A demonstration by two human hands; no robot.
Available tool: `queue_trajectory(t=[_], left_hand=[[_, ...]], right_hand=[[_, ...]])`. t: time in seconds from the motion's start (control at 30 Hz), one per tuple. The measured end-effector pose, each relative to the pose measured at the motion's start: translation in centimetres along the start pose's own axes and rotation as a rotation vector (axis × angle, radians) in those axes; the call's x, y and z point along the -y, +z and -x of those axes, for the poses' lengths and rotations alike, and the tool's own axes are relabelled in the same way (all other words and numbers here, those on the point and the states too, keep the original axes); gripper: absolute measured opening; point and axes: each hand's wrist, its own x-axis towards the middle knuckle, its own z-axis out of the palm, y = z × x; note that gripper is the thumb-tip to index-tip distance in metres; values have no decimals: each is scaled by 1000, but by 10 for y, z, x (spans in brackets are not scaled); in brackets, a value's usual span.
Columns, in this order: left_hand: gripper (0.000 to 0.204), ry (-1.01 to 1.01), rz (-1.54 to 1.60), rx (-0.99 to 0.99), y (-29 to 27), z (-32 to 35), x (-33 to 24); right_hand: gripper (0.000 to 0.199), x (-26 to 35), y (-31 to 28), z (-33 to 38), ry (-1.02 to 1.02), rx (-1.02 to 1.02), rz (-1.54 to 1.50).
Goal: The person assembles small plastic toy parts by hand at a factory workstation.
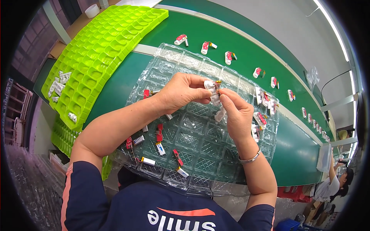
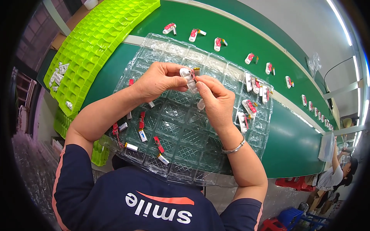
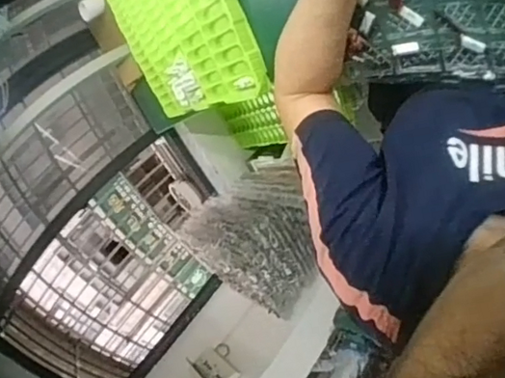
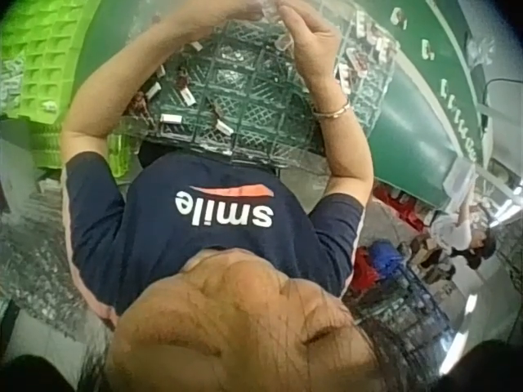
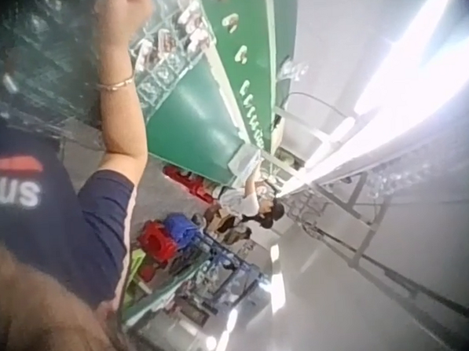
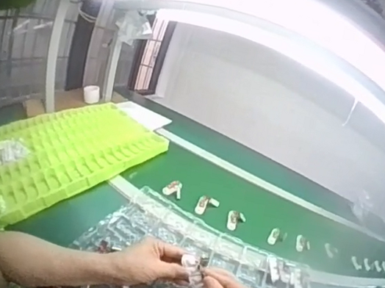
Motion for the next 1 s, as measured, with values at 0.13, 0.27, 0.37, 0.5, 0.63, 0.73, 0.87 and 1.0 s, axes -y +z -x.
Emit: queue_trajectory(t=[0.13, 0.27, 0.37, 0.5, 0.63, 0.73, 0.87, 1.0], left_hand=[[25, 8, -11, -17, 4, 0, -1], [24, 59, -45, -22, 5, 3, -1], [26, 74, -45, -15, 4, 3, -1], [27, 40, 29, 19, 3, -1, -1], [28, 13, 24, 2, 2, -1, 0], [28, 11, 11, -11, 1, 0, 0], [25, 12, 41, -34, 1, -1, 1], [25, 11, 53, -40, 0, 0, 1]], right_hand=[[14, -1, -2, 1, -4, -4, -36], [14, -2, 5, 5, -94, -22, 8], [16, 0, 5, 4, -93, -7, -23], [17, -10, -1, 1, 126, -8, -291], [18, -12, -1, 1, 188, 0, -391], [18, -11, -1, 2, 136, -21, -304], [18, -8, 1, 2, 35, -44, -166], [18, -6, 2, 2, -7, -12, -83]])
